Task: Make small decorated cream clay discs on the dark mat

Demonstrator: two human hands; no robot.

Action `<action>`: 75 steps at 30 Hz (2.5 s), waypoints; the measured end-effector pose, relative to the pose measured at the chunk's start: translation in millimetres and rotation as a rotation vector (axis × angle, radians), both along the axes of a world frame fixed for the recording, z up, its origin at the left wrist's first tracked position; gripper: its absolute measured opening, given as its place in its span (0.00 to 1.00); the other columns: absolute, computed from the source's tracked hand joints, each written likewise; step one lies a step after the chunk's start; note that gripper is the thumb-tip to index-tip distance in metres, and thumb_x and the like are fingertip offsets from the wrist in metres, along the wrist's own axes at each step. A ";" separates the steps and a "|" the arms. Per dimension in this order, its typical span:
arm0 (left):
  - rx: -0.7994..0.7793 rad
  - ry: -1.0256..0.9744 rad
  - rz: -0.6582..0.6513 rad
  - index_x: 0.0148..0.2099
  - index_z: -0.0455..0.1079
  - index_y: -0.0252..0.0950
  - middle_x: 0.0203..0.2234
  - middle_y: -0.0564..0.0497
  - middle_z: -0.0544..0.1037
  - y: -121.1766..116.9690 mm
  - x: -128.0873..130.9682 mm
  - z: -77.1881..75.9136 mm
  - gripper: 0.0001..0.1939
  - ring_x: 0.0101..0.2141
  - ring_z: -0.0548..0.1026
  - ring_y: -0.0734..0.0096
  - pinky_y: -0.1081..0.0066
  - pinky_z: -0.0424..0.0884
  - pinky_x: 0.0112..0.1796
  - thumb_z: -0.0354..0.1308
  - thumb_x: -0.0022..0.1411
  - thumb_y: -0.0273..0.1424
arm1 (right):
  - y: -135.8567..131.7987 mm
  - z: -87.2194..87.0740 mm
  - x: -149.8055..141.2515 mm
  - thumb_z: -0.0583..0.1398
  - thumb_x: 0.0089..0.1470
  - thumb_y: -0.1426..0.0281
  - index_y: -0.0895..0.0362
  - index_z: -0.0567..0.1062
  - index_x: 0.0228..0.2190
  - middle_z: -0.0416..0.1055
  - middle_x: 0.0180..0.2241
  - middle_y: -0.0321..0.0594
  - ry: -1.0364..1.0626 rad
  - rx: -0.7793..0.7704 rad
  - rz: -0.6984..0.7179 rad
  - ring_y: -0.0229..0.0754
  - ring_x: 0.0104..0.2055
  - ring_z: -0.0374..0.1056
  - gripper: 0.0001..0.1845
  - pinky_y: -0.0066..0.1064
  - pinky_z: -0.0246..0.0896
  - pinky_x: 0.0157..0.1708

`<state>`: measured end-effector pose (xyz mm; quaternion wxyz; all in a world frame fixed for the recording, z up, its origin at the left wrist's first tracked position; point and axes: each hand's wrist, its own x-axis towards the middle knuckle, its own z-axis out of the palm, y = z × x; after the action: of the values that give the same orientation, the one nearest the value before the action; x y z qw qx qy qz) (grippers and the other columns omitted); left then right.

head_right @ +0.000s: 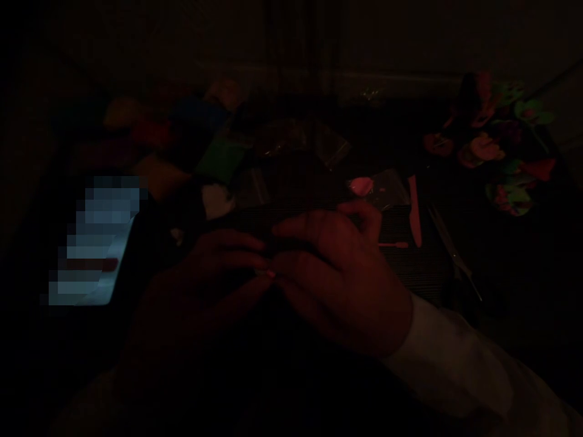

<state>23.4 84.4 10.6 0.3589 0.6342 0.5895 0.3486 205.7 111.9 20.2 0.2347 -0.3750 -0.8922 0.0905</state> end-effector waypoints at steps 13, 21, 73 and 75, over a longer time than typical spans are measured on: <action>-0.010 -0.019 -0.014 0.33 0.72 0.43 0.37 0.55 0.73 0.9 0.8 -0.6 0.05 0.39 0.72 0.71 0.70 0.69 0.41 0.61 0.50 0.31 | 0.2 0.2 -0.4 0.59 0.50 0.69 0.52 0.69 0.35 0.69 0.45 0.38 0.000 0.000 0.004 0.46 0.45 0.65 0.08 0.46 0.49 0.47; 0.017 0.012 0.070 0.34 0.72 0.44 0.37 0.54 0.73 -1.1 -7.8 -0.7 0.05 0.40 0.71 0.69 0.67 0.69 0.42 0.57 0.54 0.32 | 1.1 1.1 1.5 0.59 0.49 0.70 0.52 0.69 0.33 0.69 0.45 0.38 -0.020 0.007 -0.011 0.45 0.45 0.65 0.07 0.47 0.49 0.47; 0.141 0.229 -0.136 0.40 0.68 0.42 0.35 0.56 0.75 0.3 10.9 -5.4 0.09 0.38 0.70 0.67 0.62 0.59 0.41 0.55 0.55 0.33 | 32.1 22.3 12.3 0.60 0.47 0.67 0.50 0.70 0.35 0.70 0.44 0.36 -0.237 -0.065 0.287 0.49 0.45 0.66 0.10 0.51 0.48 0.48; 0.101 0.145 -0.110 0.39 0.69 0.44 0.35 0.57 0.76 -0.5 10.5 -2.2 0.09 0.38 0.71 0.67 0.64 0.60 0.41 0.57 0.53 0.34 | 30.9 27.4 14.6 0.61 0.46 0.66 0.50 0.70 0.37 0.69 0.45 0.36 -0.197 -0.106 0.262 0.51 0.46 0.65 0.12 0.50 0.50 0.48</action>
<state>34.0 83.9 8.4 0.3016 0.7062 0.5600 0.3110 220.3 142.8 47.6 0.1122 -0.2746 -0.9461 0.1300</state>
